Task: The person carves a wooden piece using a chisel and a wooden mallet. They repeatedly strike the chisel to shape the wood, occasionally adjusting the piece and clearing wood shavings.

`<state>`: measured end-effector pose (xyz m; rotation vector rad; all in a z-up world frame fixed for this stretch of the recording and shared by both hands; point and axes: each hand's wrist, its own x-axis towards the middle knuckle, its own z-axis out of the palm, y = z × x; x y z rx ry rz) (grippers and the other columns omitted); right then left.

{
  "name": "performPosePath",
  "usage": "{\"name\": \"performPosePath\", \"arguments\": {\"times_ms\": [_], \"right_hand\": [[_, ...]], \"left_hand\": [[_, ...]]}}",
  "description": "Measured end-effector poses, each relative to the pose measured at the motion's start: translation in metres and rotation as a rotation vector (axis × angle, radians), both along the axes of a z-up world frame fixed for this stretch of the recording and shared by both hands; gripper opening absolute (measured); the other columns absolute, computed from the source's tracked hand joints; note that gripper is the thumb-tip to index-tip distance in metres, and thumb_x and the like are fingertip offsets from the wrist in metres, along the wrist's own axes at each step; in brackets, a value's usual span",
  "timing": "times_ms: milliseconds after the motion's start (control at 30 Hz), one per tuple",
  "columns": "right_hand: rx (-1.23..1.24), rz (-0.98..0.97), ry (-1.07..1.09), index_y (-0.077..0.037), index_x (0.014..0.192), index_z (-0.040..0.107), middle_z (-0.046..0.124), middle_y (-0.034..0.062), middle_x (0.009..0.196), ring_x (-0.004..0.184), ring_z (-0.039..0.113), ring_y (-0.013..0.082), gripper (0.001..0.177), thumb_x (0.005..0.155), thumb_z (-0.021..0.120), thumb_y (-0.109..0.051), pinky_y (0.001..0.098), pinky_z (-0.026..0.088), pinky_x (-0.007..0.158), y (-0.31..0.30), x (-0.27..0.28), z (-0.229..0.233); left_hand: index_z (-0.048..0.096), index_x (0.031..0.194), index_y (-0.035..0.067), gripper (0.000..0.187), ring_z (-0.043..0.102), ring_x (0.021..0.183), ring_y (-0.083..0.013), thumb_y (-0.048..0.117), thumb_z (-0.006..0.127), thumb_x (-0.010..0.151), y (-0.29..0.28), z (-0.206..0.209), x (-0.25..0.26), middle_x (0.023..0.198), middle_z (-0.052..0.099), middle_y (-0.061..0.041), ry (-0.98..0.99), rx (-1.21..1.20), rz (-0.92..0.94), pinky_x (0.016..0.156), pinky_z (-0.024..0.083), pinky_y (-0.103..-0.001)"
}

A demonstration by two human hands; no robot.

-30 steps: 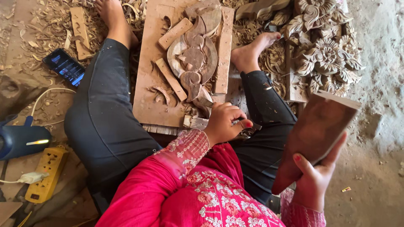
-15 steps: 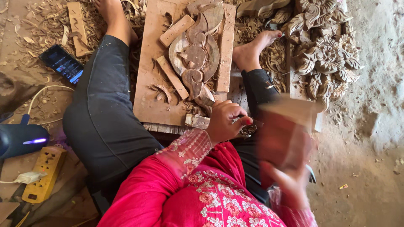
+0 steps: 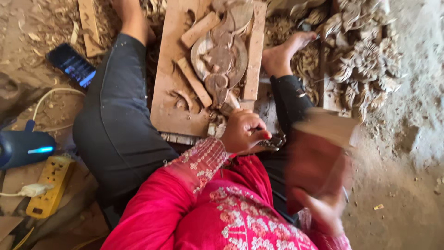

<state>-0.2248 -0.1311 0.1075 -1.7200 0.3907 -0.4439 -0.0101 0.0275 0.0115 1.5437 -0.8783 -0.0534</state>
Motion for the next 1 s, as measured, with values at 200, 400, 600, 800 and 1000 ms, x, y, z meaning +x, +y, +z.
{"name": "performPosePath", "arguments": {"times_ms": [200,400,600,800,1000], "right_hand": [[-0.025,0.142,-0.06,-0.013,0.167,0.011,0.039,0.012,0.159,0.139,0.047,0.0251,0.125,0.07,0.09,-0.012,0.0423,0.044,0.112,0.008,-0.008,-0.036],[-0.036,0.208,-0.031,-0.014,0.167,0.005,0.039,0.0127,0.16,0.14,0.049,0.027,0.13,0.069,0.091,-0.008,0.0444,0.046,0.112,-0.003,-0.032,-0.044],[-0.007,-0.118,-0.015,-0.013,0.175,0.011,0.039,0.0129,0.167,0.148,0.045,0.0257,0.13,0.067,0.084,-0.003,0.0416,0.04,0.121,-0.008,-0.026,-0.022],[-0.017,-0.204,-0.155,-0.011,0.17,0.013,0.039,0.0091,0.162,0.147,0.044,0.024,0.125,0.068,0.085,-0.006,0.0408,0.039,0.124,-0.003,-0.013,0.011],[0.019,-0.125,-0.23,-0.005,0.165,0.029,0.051,0.0141,0.145,0.124,0.06,0.03,0.107,0.074,0.085,-0.01,0.0467,0.055,0.103,0.007,-0.022,0.033]], "left_hand": [[0.07,0.076,0.017,0.035,0.062,0.073,-0.0227,0.049,0.073,0.09,0.006,-0.005,0.007,0.071,0.064,0.001,-0.013,0.004,-0.078,0.074,0.041,-0.04],[0.072,0.072,0.021,0.041,0.066,0.071,-0.0165,0.057,0.07,0.09,0.046,0.021,0.025,0.072,0.07,0.004,0.045,0.025,-0.131,0.076,0.045,-0.037],[0.073,0.075,0.019,0.045,0.064,0.078,-0.0216,0.064,0.071,0.082,0.026,0.033,-0.002,0.076,0.07,0.001,-0.27,0.14,-0.113,0.084,0.041,-0.044],[0.07,0.075,0.018,0.047,0.064,0.078,-0.0228,0.064,0.069,0.086,-0.007,0.004,-0.017,0.074,0.066,0.002,-0.048,0.087,-0.101,0.079,0.041,-0.041],[0.069,0.074,0.017,0.041,0.06,0.072,-0.0213,0.055,0.075,0.087,0.0,-0.004,-0.014,0.07,0.062,0.002,-0.019,0.027,-0.087,0.077,0.04,-0.04]]}}
